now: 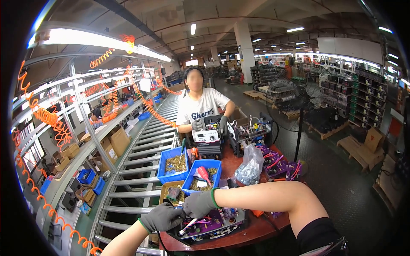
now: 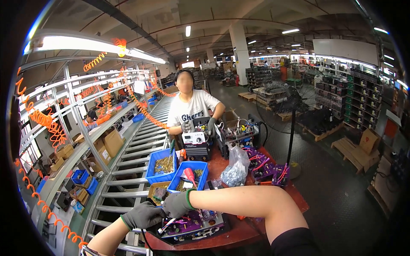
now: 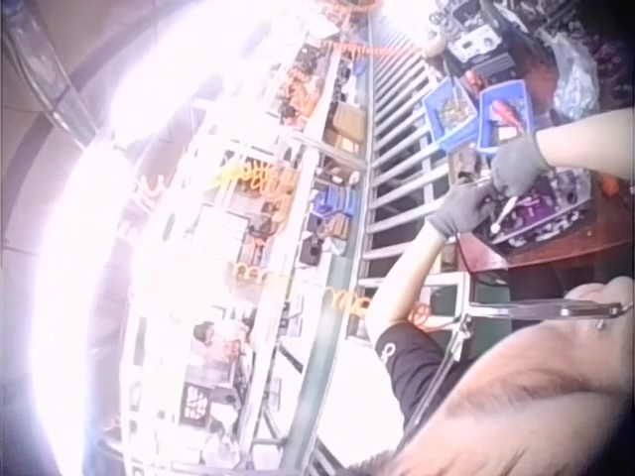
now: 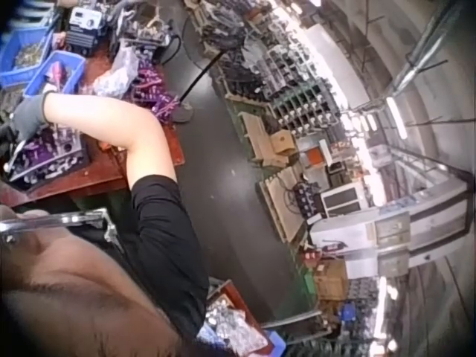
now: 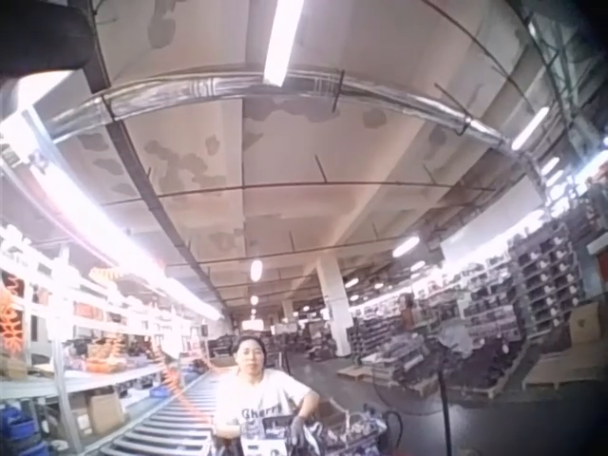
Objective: Assemble internal components and wiring for a robotic or electronic device at a warehouse workstation.
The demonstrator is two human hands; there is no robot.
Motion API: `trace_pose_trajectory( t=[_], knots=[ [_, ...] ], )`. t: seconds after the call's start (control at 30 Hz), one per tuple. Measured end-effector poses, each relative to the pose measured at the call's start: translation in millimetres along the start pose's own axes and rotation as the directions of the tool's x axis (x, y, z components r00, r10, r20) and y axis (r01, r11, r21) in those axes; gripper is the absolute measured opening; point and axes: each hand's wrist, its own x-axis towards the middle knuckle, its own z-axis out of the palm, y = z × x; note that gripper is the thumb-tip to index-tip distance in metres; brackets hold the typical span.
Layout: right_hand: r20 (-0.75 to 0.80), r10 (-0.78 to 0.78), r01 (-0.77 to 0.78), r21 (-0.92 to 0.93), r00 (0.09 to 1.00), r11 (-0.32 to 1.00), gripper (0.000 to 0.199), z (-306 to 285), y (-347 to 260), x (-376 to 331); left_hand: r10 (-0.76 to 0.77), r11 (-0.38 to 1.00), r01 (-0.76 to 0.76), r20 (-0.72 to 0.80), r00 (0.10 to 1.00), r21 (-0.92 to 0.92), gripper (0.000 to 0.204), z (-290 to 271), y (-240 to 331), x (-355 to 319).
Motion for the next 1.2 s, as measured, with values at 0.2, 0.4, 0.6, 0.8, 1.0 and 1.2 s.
trace_pose_trajectory(
  t=[0.2, 0.4, 0.6, 0.8, 1.0, 1.2],
  knots=[
    [0.062, -0.011, 0.009, 0.029, 0.998, 1.0, 0.029, -59, -36, -40, 0.018, 1.0, -0.018, 0.007, 1.0, -0.015, 0.026, -5, 3, -1],
    [-0.471, -0.152, 0.35, 0.368, 0.869, 0.861, 0.029, -119, -48, -94, 0.204, 0.978, -0.208, -0.127, 0.971, -0.022, 0.02, 1, -2, -1],
    [-0.27, -0.017, 0.046, 0.1, 0.963, 0.994, 0.027, -40, -17, -42, 0.059, 0.995, -0.063, -0.057, 0.997, -0.074, 0.019, -8, 7, 4],
    [-0.048, 0.009, -0.015, -0.126, 0.999, 0.992, 0.03, 5, -9, -17, 0.028, 0.998, -0.028, -0.005, 1.0, -0.058, 0.02, -3, 4, 1],
    [-0.026, 0.04, -0.043, -0.113, 0.999, 0.993, 0.034, -8, -19, -14, 0.05, 0.998, -0.051, -0.03, 0.998, -0.026, 0.02, -5, 9, 0],
    [-0.004, -0.011, 0.011, -0.107, 1.0, 0.994, 0.033, -2, -10, -10, 0.026, 0.999, -0.026, 0.002, 1.0, -0.044, 0.018, -11, 14, 0]
  ],
)
